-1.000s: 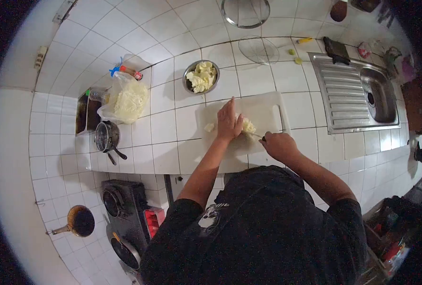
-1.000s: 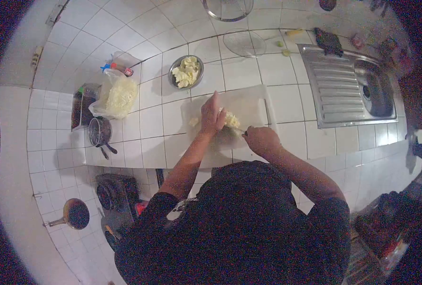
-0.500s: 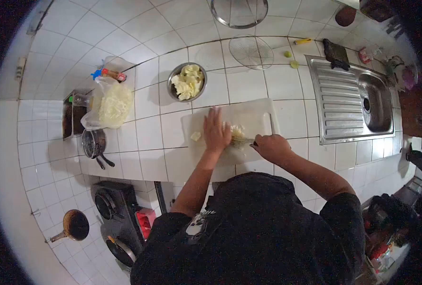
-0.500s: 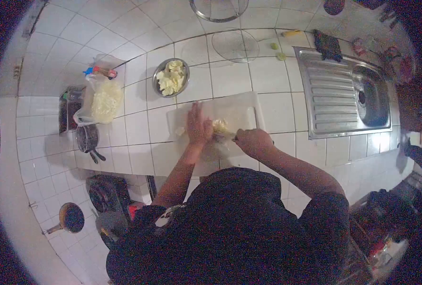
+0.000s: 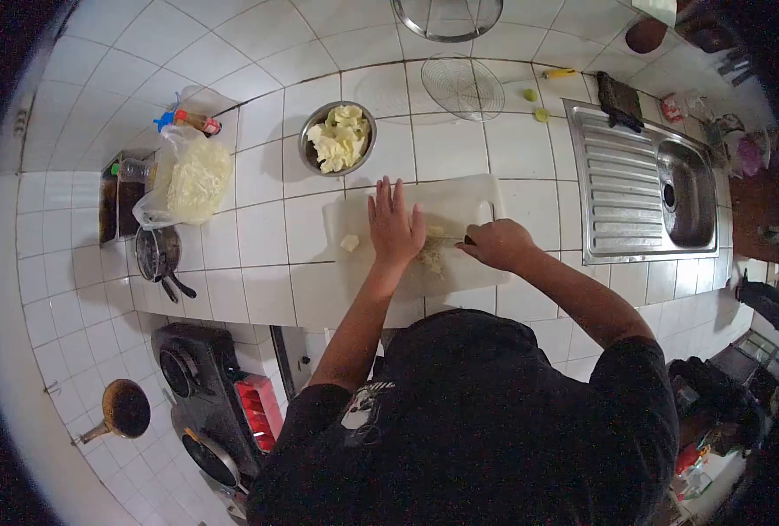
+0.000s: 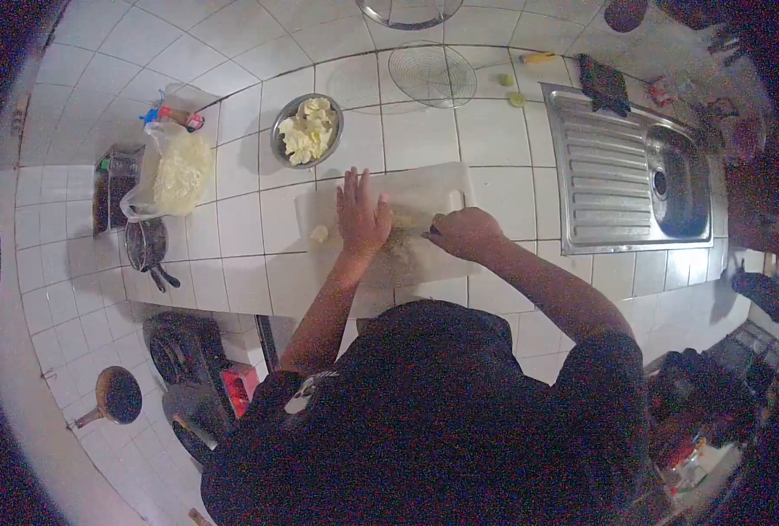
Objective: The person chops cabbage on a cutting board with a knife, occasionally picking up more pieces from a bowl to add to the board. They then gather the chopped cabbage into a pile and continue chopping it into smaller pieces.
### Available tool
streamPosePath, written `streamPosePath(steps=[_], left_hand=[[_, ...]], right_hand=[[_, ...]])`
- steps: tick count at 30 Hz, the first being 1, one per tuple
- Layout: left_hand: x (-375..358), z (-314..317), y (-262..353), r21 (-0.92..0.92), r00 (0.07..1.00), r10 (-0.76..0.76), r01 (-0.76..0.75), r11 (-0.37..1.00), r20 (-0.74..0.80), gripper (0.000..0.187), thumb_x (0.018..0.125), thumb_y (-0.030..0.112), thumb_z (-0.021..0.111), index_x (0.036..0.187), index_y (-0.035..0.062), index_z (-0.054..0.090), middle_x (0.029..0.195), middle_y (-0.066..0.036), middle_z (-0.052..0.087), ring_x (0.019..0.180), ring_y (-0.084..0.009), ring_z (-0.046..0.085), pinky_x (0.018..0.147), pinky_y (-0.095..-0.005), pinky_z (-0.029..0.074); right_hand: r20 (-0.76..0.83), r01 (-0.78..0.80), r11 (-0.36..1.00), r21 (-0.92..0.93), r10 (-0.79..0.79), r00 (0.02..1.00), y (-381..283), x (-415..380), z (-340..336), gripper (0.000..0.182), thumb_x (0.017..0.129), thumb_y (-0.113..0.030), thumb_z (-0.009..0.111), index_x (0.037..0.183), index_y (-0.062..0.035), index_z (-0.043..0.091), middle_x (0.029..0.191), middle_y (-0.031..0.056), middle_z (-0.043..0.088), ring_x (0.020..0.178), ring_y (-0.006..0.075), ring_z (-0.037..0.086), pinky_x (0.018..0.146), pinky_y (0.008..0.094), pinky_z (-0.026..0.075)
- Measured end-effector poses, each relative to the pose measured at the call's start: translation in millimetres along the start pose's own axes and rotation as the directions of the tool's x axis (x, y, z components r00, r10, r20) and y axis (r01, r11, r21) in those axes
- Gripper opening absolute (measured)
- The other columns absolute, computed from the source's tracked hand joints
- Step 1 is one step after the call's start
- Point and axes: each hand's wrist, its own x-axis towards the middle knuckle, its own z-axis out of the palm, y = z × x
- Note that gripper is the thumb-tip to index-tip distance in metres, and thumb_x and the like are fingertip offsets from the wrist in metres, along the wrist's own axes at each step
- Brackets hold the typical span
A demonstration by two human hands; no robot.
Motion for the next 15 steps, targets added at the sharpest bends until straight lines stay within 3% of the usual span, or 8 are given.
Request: streamPosePath(steps=[2,11,15], left_hand=[[4.4,5.1,-5.4,-0.073,1.000,-0.022,0.021,0.997,-0.012,0.058,0.096,0.028,0.050,0.145,0.0008,0.038,0.150,-0.028,0.036,0.142,-0.0445,0.031,0.116,-0.0581,0.022],[34.6,2.0,-13.7,-0.051,0.994,0.023,-0.029,0.998,-0.107,0.054,0.091,0.023,0.053,0.137,-0.0025,0.044,0.143,-0.028,0.042,0.136,-0.0433,0.039,0.112,-0.0563,0.029],[26.8,16.1,-30.2,-0.047,0.992,0.042,-0.048,0.998,-0.122,0.051,0.088,0.021,0.054,0.132,-0.0023,0.048,0.140,-0.027,0.046,0.133,-0.0413,0.042,0.111,-0.0549,0.031]], right_hand=[[-0.003,-0.006,1.000,-0.021,0.005,1.000,-2.8,-5.0,-17.5,0.048,0.099,-0.052,0.047,0.102,-0.0079,0.067,0.086,0.0171,0.071,0.084,0.0340,0.071,0.076,0.0490,0.057],[-0.113,0.017,0.991,-0.135,-0.033,0.993,12.1,24.8,-29.3,0.047,0.097,-0.053,0.050,0.100,-0.0101,0.067,0.086,0.0147,0.071,0.083,0.0340,0.071,0.076,0.0489,0.056],[-0.119,-0.038,0.992,-0.122,0.023,0.993,7.4,35.2,-14.0,0.043,0.096,-0.051,0.051,0.103,-0.0102,0.065,0.085,0.0144,0.072,0.083,0.0341,0.071,0.076,0.0482,0.057]])
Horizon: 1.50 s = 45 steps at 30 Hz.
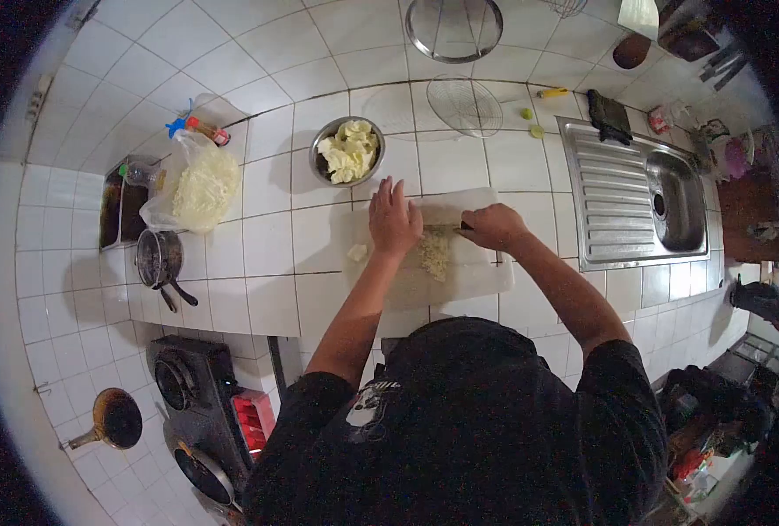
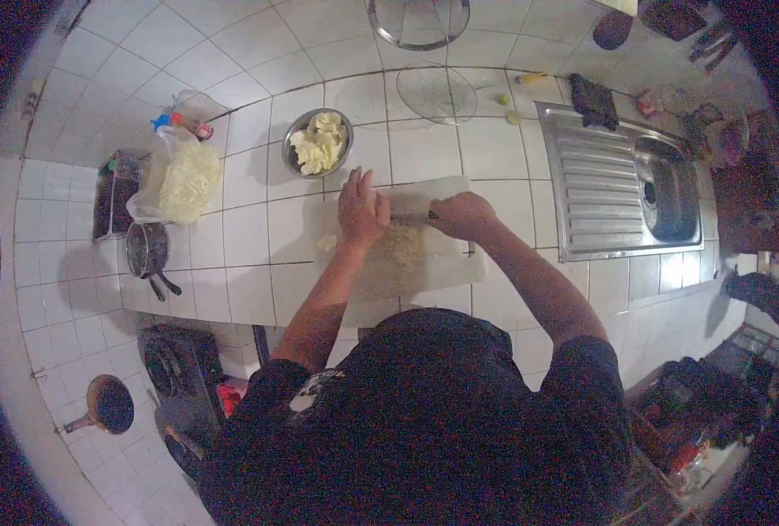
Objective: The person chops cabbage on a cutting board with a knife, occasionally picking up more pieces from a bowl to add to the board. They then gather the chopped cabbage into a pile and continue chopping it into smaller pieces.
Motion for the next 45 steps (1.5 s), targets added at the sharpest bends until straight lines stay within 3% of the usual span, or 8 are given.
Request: streamPosePath(steps=[13,17,22,25,29,37,40,45], left_hand=[[-8.2,-7.5,-5.5,-0.291,0.971,0.133,-0.071,0.954,0.199,0.045,0.087,0.023,0.057,0.128,0.0050,0.053,0.135,-0.019,0.053,0.128,-0.0382,0.048,0.109,-0.0510,0.035],[-8.5,-3.7,-10.4,-0.344,0.961,0.226,-0.160,0.925,0.161,0.044,0.088,0.024,0.055,0.128,0.0052,0.053,0.133,-0.018,0.055,0.127,-0.0378,0.050,0.109,-0.0496,0.035],[-6.6,-11.3,4.8,-0.122,0.951,0.260,-0.242,0.963,0.166,0.042,0.090,0.022,0.055,0.128,0.0049,0.055,0.134,-0.019,0.055,0.126,-0.0375,0.051,0.108,-0.0523,0.036],[-6.5,-10.2,-3.3,-0.189,0.972,0.195,-0.169,0.967,0.128,0.042,0.090,0.022,0.054,0.128,0.0051,0.055,0.133,-0.019,0.056,0.126,-0.0375,0.051,0.108,-0.0534,0.036],[-6.4,-11.7,8.1,-0.088,0.961,0.263,-0.256,0.963,0.089,0.041,0.090,0.025,0.054,0.125,0.0044,0.055,0.128,-0.017,0.057,0.124,-0.0368,0.052,0.107,-0.0555,0.036],[-8.9,6.8,-2.3,-0.021,0.995,0.088,-0.087,0.996,0.048,0.048,0.090,0.026,0.057,0.133,0.0050,0.050,0.131,-0.020,0.057,0.124,-0.0389,0.052,0.108,-0.0555,0.034],[-11.7,-0.8,-1.1,-0.015,0.992,0.110,-0.109,0.994,0.063,0.050,0.090,0.025,0.057,0.135,0.0038,0.048,0.132,-0.022,0.056,0.128,-0.0394,0.049,0.111,-0.0579,0.030],[-10.0,-20.7,27.9,-0.044,0.972,0.192,-0.187,0.981,0.135,0.049,0.092,0.022,0.056,0.135,0.0007,0.047,0.137,-0.023,0.050,0.135,-0.0397,0.042,0.114,-0.0591,0.023]], right_hand=[[-0.066,-0.091,0.975,0.203,0.106,0.992,-59.3,-67.2,8.3,0.043,0.100,-0.042,0.047,0.101,-0.0017,0.064,0.088,0.0200,0.071,0.085,0.0367,0.071,0.077,0.0498,0.056],[-0.074,-0.146,0.950,0.276,0.172,0.982,-70.6,-70.9,28.0,0.044,0.100,-0.042,0.047,0.100,-0.0013,0.064,0.089,0.0198,0.071,0.085,0.0380,0.071,0.075,0.0502,0.056],[-0.090,-0.147,0.936,0.321,0.185,0.979,-62.5,-66.6,48.0,0.043,0.100,-0.041,0.046,0.101,-0.0015,0.063,0.087,0.0201,0.071,0.083,0.0391,0.070,0.073,0.0510,0.056],[-0.091,-0.119,0.963,0.242,0.144,0.985,-61.1,-63.0,36.3,0.042,0.100,-0.041,0.046,0.102,-0.0025,0.062,0.086,0.0198,0.071,0.081,0.0393,0.070,0.071,0.0519,0.056],[-0.193,-0.113,0.950,0.292,0.174,0.966,-44.7,-55.1,61.1,0.042,0.096,-0.047,0.053,0.096,-0.0062,0.063,0.078,0.0154,0.070,0.074,0.0375,0.069,0.069,0.0501,0.055],[-0.007,-0.074,0.989,0.130,0.076,0.997,-34.2,-46.1,15.3,0.042,0.096,-0.045,0.052,0.103,-0.0064,0.067,0.089,0.0168,0.072,0.085,0.0355,0.071,0.077,0.0490,0.057],[-0.133,-0.063,0.986,0.152,0.083,0.988,-21.5,-36.8,40.1,0.043,0.095,-0.049,0.055,0.100,-0.0086,0.065,0.079,0.0158,0.070,0.078,0.0364,0.070,0.072,0.0504,0.055],[-0.113,-0.033,0.992,0.120,0.047,0.992,-5.4,-37.2,38.6,0.041,0.095,-0.049,0.054,0.099,-0.0094,0.065,0.079,0.0164,0.070,0.077,0.0367,0.070,0.072,0.0507,0.055]])
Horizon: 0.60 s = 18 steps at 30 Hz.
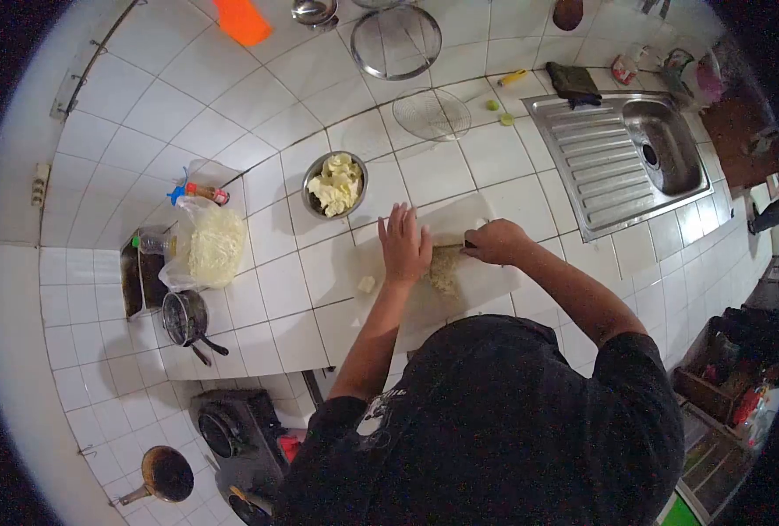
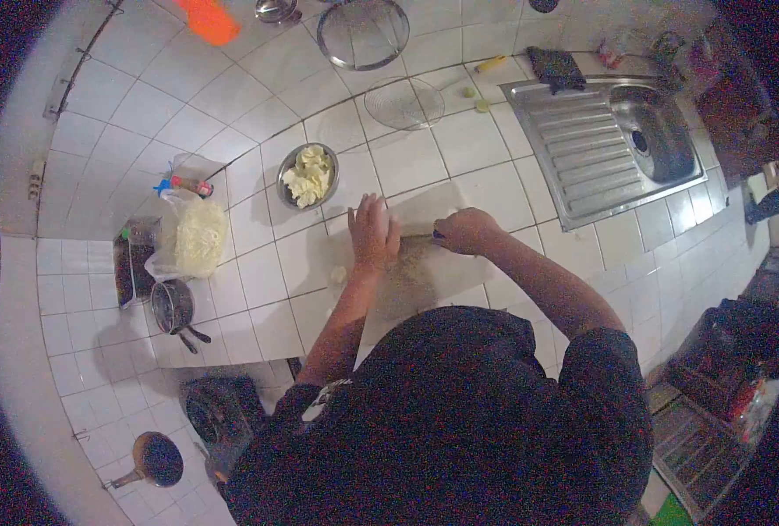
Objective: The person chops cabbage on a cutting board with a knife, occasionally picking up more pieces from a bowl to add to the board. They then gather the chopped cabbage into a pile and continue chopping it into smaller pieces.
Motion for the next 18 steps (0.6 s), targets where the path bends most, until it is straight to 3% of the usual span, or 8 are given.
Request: streamPosePath(steps=[2,4,5,7,10,14,18], left_hand=[[-14.9,-9.9,8.4,-0.061,1.000,0.027,-0.027,0.998,0.002,0.049,0.092,0.020,0.055,0.135,-0.0005,0.046,0.140,-0.024,0.048,0.137,-0.0396,0.039,0.115,-0.0587,0.021],[-35.8,-22.7,12.6,-0.116,0.993,-0.052,0.040,0.992,-0.107,0.047,0.094,0.020,0.054,0.135,-0.0010,0.046,0.140,-0.021,0.048,0.137,-0.0383,0.039,0.115,-0.0576,0.021],[-47.0,-27.2,12.5,-0.119,0.993,-0.054,0.041,0.992,-0.106,0.047,0.094,0.020,0.054,0.135,-0.0010,0.046,0.140,-0.021,0.048,0.137,-0.0383,0.039,0.115,-0.0576,0.021],[-72.5,-31.7,9.1,-0.169,0.976,-0.201,0.185,0.968,-0.084,0.045,0.093,0.016,0.055,0.134,-0.0009,0.047,0.141,-0.023,0.046,0.138,-0.0394,0.039,0.116,-0.0574,0.021],[-102.2,-36.8,5.7,-0.147,0.964,-0.248,0.233,0.961,-0.091,0.045,0.092,0.012,0.056,0.134,-0.0010,0.047,0.141,-0.024,0.046,0.137,-0.0410,0.039,0.116,-0.0568,0.022],[-114.0,-45.3,-0.9,-0.171,0.966,-0.247,0.232,0.957,-0.070,0.043,0.091,0.012,0.056,0.132,-0.0014,0.049,0.139,-0.024,0.047,0.136,-0.0421,0.040,0.115,-0.0550,0.025],[-83.6,-43.2,-3.3,-0.177,0.977,-0.192,0.173,0.969,-0.094,0.041,0.090,0.014,0.059,0.128,-0.0017,0.052,0.134,-0.024,0.051,0.133,-0.0428,0.042,0.111,-0.0529,0.031]], right_hand=[[0.020,0.007,0.999,-0.047,-0.007,1.000,6.5,-5.1,-11.4,0.041,0.096,-0.048,0.052,0.101,-0.0095,0.065,0.083,0.0168,0.070,0.079,0.0370,0.070,0.073,0.0503,0.056],[0.002,-0.018,1.000,0.006,0.018,1.000,13.5,-8.3,-15.4,0.041,0.096,-0.048,0.052,0.100,-0.0097,0.065,0.079,0.0166,0.069,0.077,0.0371,0.070,0.072,0.0506,0.056],[0.005,-0.020,1.000,0.006,0.020,1.000,17.8,-8.7,-15.6,0.041,0.096,-0.048,0.052,0.100,-0.0097,0.065,0.079,0.0166,0.069,0.077,0.0371,0.070,0.072,0.0506,0.056],[-0.068,-0.012,1.000,0.024,0.014,0.998,26.0,-8.4,-14.1,0.041,0.097,-0.047,0.050,0.099,-0.0080,0.063,0.076,0.0166,0.068,0.076,0.0372,0.070,0.070,0.0510,0.056],[-0.108,-0.050,0.999,0.003,0.050,0.993,28.5,-0.8,-3.9,0.040,0.098,-0.045,0.048,0.098,-0.0068,0.061,0.076,0.0166,0.068,0.075,0.0372,0.069,0.068,0.0513,0.055],[0.008,-0.041,0.999,0.012,0.041,0.999,4.7,-6.0,3.8,0.037,0.098,-0.042,0.049,0.099,-0.0068,0.059,0.076,0.0167,0.069,0.076,0.0358,0.070,0.069,0.0509,0.055],[-0.016,0.004,1.000,0.028,-0.004,1.000,-24.6,-22.7,15.5,0.035,0.098,-0.039,0.051,0.103,-0.0052,0.060,0.079,0.0169,0.070,0.079,0.0351,0.071,0.071,0.0505,0.056]])
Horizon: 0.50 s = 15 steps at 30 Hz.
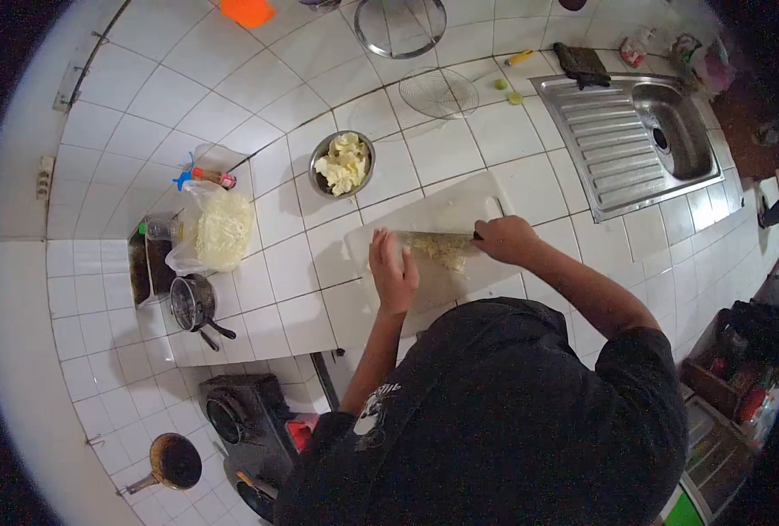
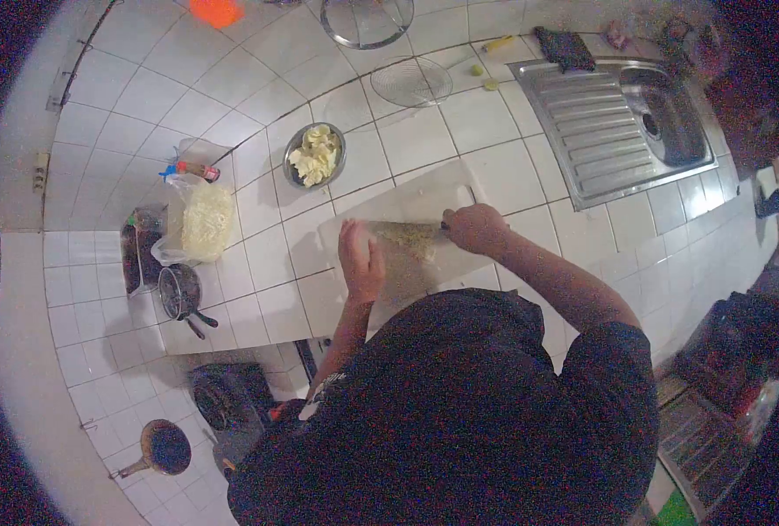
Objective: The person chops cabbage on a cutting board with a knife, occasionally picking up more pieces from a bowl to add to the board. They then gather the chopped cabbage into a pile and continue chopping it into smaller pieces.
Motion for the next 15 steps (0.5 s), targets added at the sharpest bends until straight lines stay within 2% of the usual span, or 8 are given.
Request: streamPosePath(steps=[2,3,6,7,8,10,13,15], left_hand=[[25.5,11.2,-4.2,-0.026,0.996,0.087,-0.087,0.996,0.008,0.041,0.090,0.017,0.060,0.126,-0.0013,0.053,0.130,-0.024,0.054,0.131,-0.0430,0.044,0.109,-0.0523,0.034],[39.6,20.4,-10.0,-0.073,0.991,0.130,-0.128,0.989,0.024,0.041,0.091,0.018,0.060,0.126,-0.0011,0.053,0.128,-0.024,0.055,0.130,-0.0430,0.044,0.108,-0.0524,0.034],[74.4,39.1,-18.5,0.019,0.966,0.183,-0.189,0.982,0.184,0.046,0.092,0.024,0.057,0.132,0.0031,0.052,0.131,-0.024,0.056,0.128,-0.0426,0.048,0.110,-0.0508,0.034],[80.1,44.7,-25.4,-0.038,0.941,0.243,-0.241,0.970,0.234,0.046,0.092,0.026,0.055,0.130,0.0022,0.052,0.129,-0.023,0.056,0.128,-0.0425,0.047,0.109,-0.0519,0.034],[82.3,49.4,-30.1,-0.096,0.912,0.307,-0.292,0.952,0.273,0.046,0.091,0.029,0.053,0.128,0.0013,0.053,0.126,-0.022,0.057,0.127,-0.0425,0.046,0.109,-0.0529,0.033],[86.9,41.9,-19.2,-0.035,0.896,0.328,-0.333,0.942,0.298,0.050,0.090,0.031,0.052,0.131,0.0028,0.052,0.129,-0.020,0.055,0.127,-0.0418,0.046,0.110,-0.0533,0.032],[83.4,42.5,-16.5,0.030,0.882,0.325,-0.356,0.934,0.342,0.053,0.089,0.031,0.053,0.134,0.0037,0.050,0.136,-0.020,0.051,0.130,-0.0413,0.044,0.111,-0.0543,0.031],[76.8,47.4,-25.6,0.077,0.925,0.292,-0.318,0.945,0.242,0.054,0.089,0.031,0.054,0.136,0.0037,0.048,0.140,-0.021,0.047,0.133,-0.0406,0.042,0.112,-0.0559,0.029]], right_hand=[[-0.006,-0.108,0.993,0.052,0.108,0.994,-25.0,-10.4,-8.5,0.035,0.098,-0.035,0.052,0.104,-0.0024,0.061,0.083,0.0175,0.070,0.082,0.0354,0.071,0.072,0.0495,0.056],[-0.024,-0.056,0.997,0.051,0.057,0.998,-35.1,-18.1,-16.8,0.031,0.096,-0.029,0.053,0.101,-0.0005,0.063,0.085,0.0176,0.071,0.083,0.0361,0.071,0.073,0.0486,0.056],[-0.130,-0.015,0.993,0.119,0.031,0.991,-52.9,-23.5,-11.3,0.026,0.092,-0.023,0.055,0.100,-0.0001,0.064,0.084,0.0176,0.071,0.081,0.0358,0.071,0.070,0.0468,0.057],[-0.094,-0.035,0.997,0.070,0.041,0.995,-55.8,-22.8,-10.0,0.024,0.090,-0.020,0.055,0.100,0.0004,0.064,0.086,0.0176,0.071,0.079,0.0356,0.071,0.067,0.0457,0.057],[-0.088,-0.045,0.996,0.076,0.051,0.995,-54.7,-26.8,-0.9,0.024,0.090,-0.020,0.055,0.100,0.0004,0.064,0.086,0.0176,0.071,0.079,0.0356,0.071,0.067,0.0457,0.057],[-0.160,-0.096,0.960,0.263,0.141,0.977,-51.5,-23.0,25.0,0.034,0.097,-0.033,0.052,0.092,-0.0004,0.060,0.079,0.0209,0.069,0.076,0.0398,0.069,0.066,0.0509,0.055],[-0.112,-0.163,0.966,0.199,0.187,0.976,-44.7,-18.4,40.3,0.034,0.097,-0.034,0.052,0.090,-0.0019,0.061,0.080,0.0199,0.069,0.075,0.0398,0.069,0.065,0.0506,0.055],[-0.078,-0.144,0.975,0.171,0.159,0.984,-40.4,-17.8,18.0,0.032,0.097,-0.032,0.052,0.095,-0.0015,0.063,0.084,0.0185,0.071,0.077,0.0383,0.070,0.067,0.0501,0.056]])
